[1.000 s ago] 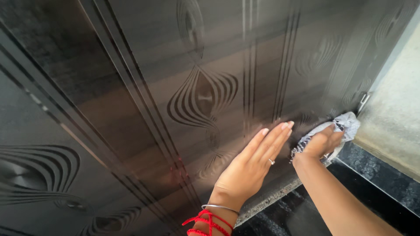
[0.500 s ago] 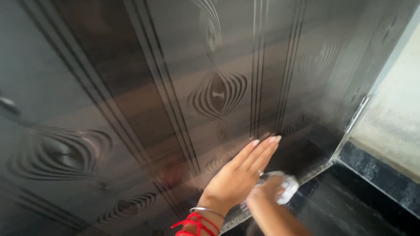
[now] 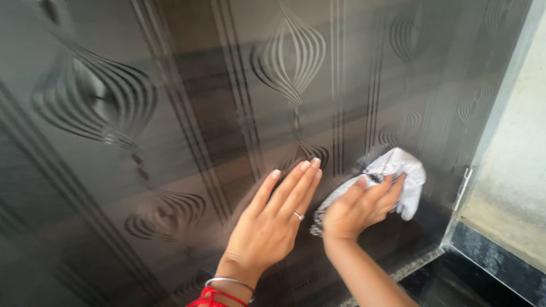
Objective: The person wipes a dark metal door with a patterned cloth, moving from the upper surface down to the latch and handle area, then back up the door. The person uses one hand to hold the cloth and the other to stabilize the door or guide the cleaning motion.
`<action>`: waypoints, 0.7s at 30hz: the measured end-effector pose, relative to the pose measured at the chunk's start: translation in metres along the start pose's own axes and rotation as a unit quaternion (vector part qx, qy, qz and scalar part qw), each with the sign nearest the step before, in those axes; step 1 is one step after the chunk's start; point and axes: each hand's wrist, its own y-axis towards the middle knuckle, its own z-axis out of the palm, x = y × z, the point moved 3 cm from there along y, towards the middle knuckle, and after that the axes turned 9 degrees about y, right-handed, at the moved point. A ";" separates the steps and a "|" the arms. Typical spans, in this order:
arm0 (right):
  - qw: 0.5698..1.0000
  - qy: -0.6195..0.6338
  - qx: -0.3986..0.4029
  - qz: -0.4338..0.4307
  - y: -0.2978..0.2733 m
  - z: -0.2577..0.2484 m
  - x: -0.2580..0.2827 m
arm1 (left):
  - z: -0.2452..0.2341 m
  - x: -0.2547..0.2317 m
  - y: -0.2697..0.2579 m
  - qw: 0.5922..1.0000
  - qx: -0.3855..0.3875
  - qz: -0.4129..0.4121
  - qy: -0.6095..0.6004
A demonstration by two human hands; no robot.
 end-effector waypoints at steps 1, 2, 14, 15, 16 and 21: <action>1.000 0.009 0.004 0.001 0.008 -0.001 0.000 | -0.004 0.008 -0.001 1.000 -0.009 -0.008 -0.005; 1.000 0.015 0.011 0.001 0.016 -0.006 -0.004 | -0.010 0.013 -0.002 1.000 -0.016 -0.018 -0.013; 0.990 0.043 0.035 -0.127 0.063 0.000 0.066 | -0.057 0.084 -0.037 0.999 -0.008 -0.005 0.033; 0.981 0.058 0.057 -0.178 0.053 -0.001 0.080 | -0.058 0.086 -0.039 1.000 -0.010 -0.007 0.026; 0.968 0.071 0.078 -0.229 0.042 -0.004 0.092 | -0.059 0.088 -0.041 1.000 -0.012 -0.008 0.018; 0.881 0.102 0.208 -0.413 -0.021 -0.025 0.093 | -0.059 0.087 -0.042 1.000 -0.012 -0.016 0.010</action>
